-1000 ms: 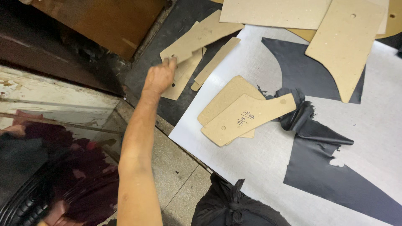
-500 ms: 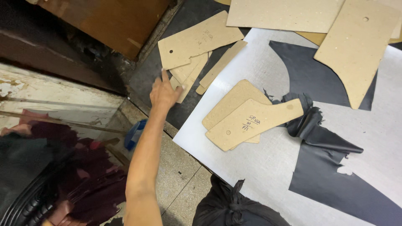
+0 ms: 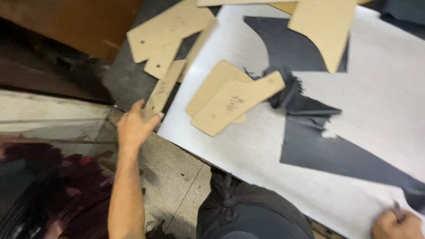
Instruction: The person places cardboard templates on a large piece of black leather and uses a utility knife to cut along the template edges. The person repeatedly positions templates, cuts the leather, and removes the cut pieces, working on a white table in a workshop.
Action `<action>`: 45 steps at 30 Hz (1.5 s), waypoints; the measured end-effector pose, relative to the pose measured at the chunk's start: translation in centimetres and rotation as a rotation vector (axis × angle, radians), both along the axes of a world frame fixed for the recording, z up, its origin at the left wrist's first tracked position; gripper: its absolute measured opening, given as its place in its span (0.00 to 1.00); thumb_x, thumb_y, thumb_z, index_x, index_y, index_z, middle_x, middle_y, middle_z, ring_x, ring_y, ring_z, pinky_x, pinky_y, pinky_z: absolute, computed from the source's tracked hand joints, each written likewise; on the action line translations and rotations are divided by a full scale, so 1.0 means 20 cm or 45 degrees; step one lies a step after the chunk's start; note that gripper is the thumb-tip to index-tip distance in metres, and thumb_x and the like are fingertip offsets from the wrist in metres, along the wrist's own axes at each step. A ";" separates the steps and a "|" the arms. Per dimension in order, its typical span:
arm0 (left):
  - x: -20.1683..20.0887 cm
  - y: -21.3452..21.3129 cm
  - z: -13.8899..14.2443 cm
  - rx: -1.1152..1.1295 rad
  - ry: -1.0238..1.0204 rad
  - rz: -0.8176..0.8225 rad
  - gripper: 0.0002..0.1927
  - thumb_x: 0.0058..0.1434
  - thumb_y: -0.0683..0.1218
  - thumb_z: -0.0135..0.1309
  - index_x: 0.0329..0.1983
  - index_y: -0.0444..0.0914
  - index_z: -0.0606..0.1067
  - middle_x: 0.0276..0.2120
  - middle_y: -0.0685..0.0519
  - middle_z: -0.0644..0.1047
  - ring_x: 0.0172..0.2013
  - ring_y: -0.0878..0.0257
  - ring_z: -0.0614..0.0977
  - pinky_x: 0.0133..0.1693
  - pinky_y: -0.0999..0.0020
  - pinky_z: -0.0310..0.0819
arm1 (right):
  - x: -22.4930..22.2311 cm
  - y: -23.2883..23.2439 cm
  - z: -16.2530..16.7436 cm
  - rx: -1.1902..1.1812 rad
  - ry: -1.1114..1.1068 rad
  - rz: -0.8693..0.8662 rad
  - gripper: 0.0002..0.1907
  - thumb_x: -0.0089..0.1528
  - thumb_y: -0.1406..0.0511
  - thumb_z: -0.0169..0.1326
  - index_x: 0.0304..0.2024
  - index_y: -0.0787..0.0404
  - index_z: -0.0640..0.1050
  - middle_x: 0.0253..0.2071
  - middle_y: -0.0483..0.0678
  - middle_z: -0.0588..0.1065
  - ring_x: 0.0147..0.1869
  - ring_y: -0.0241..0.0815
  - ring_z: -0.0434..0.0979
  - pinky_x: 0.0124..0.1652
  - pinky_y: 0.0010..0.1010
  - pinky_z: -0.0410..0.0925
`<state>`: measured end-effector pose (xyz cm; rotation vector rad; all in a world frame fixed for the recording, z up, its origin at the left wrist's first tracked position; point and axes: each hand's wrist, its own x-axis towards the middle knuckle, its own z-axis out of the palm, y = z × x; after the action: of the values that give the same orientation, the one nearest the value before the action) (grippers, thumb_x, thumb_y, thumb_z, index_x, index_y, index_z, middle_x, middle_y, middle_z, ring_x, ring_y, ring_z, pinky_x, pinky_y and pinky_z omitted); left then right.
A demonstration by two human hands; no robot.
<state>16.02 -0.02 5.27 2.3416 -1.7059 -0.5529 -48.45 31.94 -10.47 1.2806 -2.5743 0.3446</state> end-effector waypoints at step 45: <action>-1.46 0.78 -0.38 -0.301 1.034 -0.869 0.05 0.69 0.40 0.52 0.41 0.40 0.79 0.41 0.54 0.78 0.43 0.63 0.81 0.39 0.72 0.82 | -0.05 -0.25 0.56 0.224 -1.028 0.668 0.09 0.61 0.73 0.57 0.41 0.55 0.83 0.42 0.43 0.78 0.39 0.36 0.81 0.36 0.27 0.74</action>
<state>-13.17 15.56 -2.40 1.0624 -1.9151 -1.1268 -49.37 26.93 0.67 2.2596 -2.8546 0.9084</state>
